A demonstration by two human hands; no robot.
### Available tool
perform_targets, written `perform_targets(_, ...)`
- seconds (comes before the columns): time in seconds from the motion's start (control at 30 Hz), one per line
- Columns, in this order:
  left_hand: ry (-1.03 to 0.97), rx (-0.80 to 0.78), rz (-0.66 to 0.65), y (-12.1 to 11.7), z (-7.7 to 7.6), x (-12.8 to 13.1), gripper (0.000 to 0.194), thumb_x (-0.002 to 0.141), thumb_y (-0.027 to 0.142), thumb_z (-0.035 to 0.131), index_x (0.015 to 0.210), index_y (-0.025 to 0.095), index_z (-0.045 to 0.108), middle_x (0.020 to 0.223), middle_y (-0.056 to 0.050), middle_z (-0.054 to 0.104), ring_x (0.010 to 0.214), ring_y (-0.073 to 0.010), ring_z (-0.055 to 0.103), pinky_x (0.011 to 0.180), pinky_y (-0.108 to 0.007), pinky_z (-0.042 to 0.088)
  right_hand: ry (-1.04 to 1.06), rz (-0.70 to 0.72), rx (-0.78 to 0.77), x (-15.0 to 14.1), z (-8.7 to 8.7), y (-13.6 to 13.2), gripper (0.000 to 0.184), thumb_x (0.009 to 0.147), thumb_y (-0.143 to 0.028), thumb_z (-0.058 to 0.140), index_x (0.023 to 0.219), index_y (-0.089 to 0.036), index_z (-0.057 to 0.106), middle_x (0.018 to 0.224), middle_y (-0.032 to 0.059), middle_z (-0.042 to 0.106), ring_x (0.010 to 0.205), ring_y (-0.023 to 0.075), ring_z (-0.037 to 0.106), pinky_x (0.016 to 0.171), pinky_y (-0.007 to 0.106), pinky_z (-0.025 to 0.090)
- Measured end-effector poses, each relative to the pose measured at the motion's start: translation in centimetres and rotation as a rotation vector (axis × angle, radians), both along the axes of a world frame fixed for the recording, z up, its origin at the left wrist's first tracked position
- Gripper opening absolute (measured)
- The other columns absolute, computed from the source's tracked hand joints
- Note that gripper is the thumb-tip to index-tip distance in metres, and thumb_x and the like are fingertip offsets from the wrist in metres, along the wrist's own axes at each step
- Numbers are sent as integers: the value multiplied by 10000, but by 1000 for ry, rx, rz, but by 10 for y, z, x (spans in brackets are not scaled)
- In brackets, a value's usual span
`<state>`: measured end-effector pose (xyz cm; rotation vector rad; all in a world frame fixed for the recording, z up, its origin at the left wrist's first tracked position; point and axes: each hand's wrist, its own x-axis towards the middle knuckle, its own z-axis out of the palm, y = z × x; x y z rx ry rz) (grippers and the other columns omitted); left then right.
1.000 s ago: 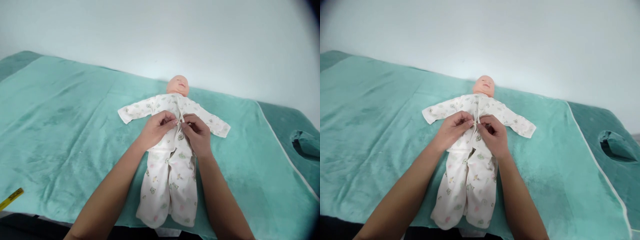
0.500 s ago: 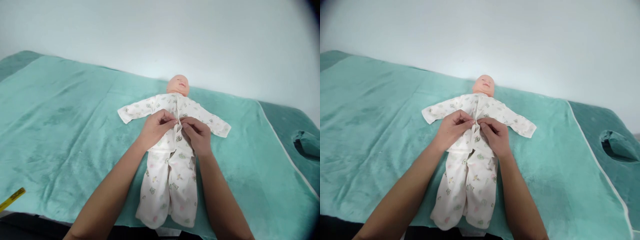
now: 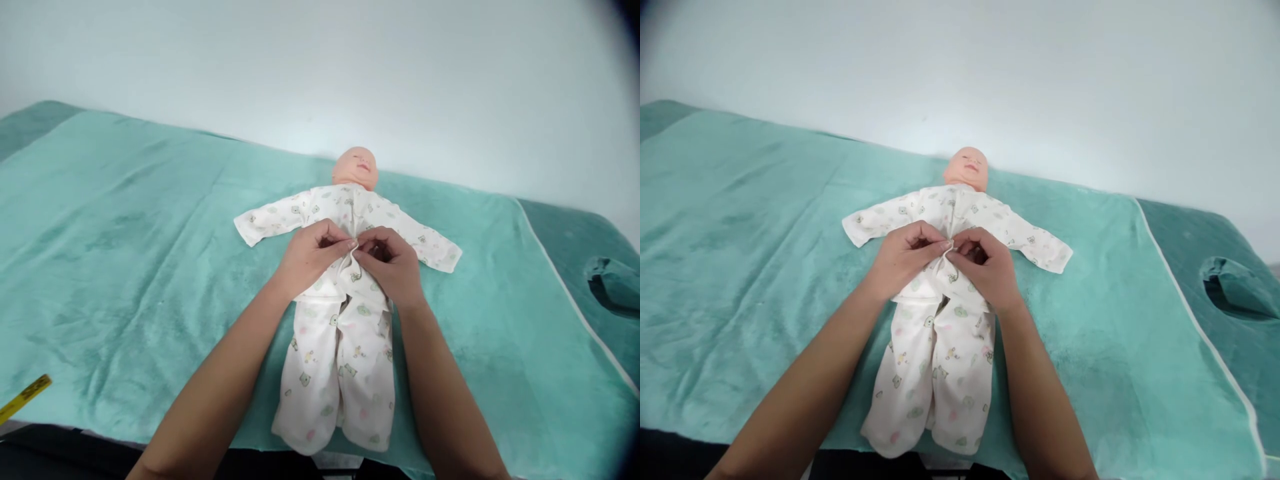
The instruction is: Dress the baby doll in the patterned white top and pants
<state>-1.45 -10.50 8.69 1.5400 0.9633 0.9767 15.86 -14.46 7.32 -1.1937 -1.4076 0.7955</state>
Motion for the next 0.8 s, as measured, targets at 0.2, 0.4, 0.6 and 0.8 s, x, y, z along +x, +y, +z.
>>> perform_targets(0.2,4,-11,-90,0,4,-5,238,796,400,752,877,181,701,817,-22,687,731,-138,592,647,-259,455,-111,-21,36,-4,2,-2,146,834,-302,730,952,-234,678,820,-14,612,684,109,539,598,254,435)
perform_targets(0.4,64,49,-52,2,3,-5,116,854,286,655,881,190,715,812,-10,696,732,-127,597,666,-252,451,-133,-3,39,-3,2,-2,180,836,-212,704,1012,-246,684,851,-20,627,707,108,557,615,248,449)
perform_targets(0.6,-36,55,2,1,-7,1,175,833,226,648,1007,201,641,816,10,677,724,-108,588,666,-234,442,-114,-2,14,-2,0,-1,227,827,-238,715,1051,-245,681,899,-15,638,696,103,550,613,248,455)
perform_targets(0.8,-67,58,-16,-1,-9,2,214,829,201,638,1042,210,629,811,18,672,721,-105,579,676,-237,442,-83,14,-17,-1,1,-2,193,908,-314,642,1086,-243,672,866,-10,631,699,109,536,624,256,444)
